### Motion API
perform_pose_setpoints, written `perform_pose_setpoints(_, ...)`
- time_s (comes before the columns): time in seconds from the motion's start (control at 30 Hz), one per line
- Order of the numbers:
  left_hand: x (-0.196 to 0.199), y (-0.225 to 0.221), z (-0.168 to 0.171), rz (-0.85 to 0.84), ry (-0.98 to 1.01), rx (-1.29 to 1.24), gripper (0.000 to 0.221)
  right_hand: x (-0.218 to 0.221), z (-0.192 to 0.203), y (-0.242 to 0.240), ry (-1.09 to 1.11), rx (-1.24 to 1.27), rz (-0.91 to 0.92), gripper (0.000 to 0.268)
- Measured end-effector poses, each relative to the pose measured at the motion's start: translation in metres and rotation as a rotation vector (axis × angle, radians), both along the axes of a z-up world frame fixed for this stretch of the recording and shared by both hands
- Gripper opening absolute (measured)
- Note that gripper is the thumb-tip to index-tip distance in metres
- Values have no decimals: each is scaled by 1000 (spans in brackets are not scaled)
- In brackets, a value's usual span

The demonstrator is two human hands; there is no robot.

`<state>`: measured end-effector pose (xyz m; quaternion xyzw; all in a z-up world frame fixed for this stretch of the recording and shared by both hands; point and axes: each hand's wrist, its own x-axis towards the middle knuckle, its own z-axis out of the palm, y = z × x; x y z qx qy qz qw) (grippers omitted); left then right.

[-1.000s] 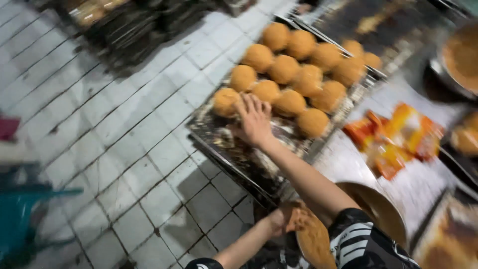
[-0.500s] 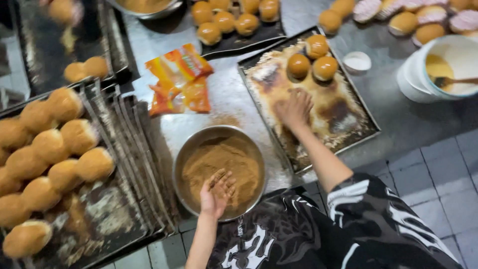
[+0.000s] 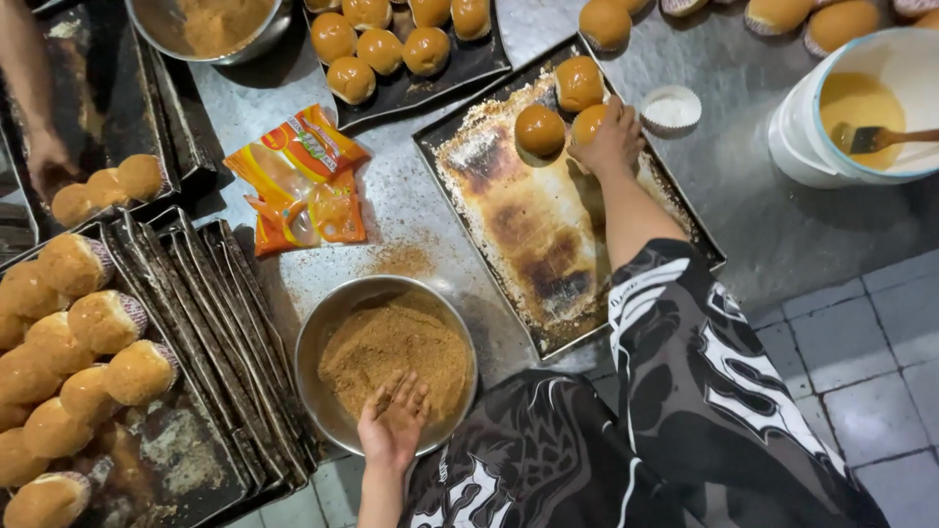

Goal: Coating buns with crumbs and brushing them with a liquid wash in a bakery production area.

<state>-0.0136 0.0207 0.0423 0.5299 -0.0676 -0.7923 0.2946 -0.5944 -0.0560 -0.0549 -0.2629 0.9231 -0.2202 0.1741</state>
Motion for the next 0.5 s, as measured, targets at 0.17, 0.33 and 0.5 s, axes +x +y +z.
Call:
perform_pose_setpoints(0.17,0,-3,9,4,-33,-2,50,8,-11,-6,-19,66,-79,94)
perform_pose_setpoints(0.33,-7,-19,7,-44,14,9,47,87,41,24,-153,-222,-261,89)
perform_pose_setpoints(0.5,-32,-30,40,-99,121,20,54,287,226,72,-413,-444,154,91)
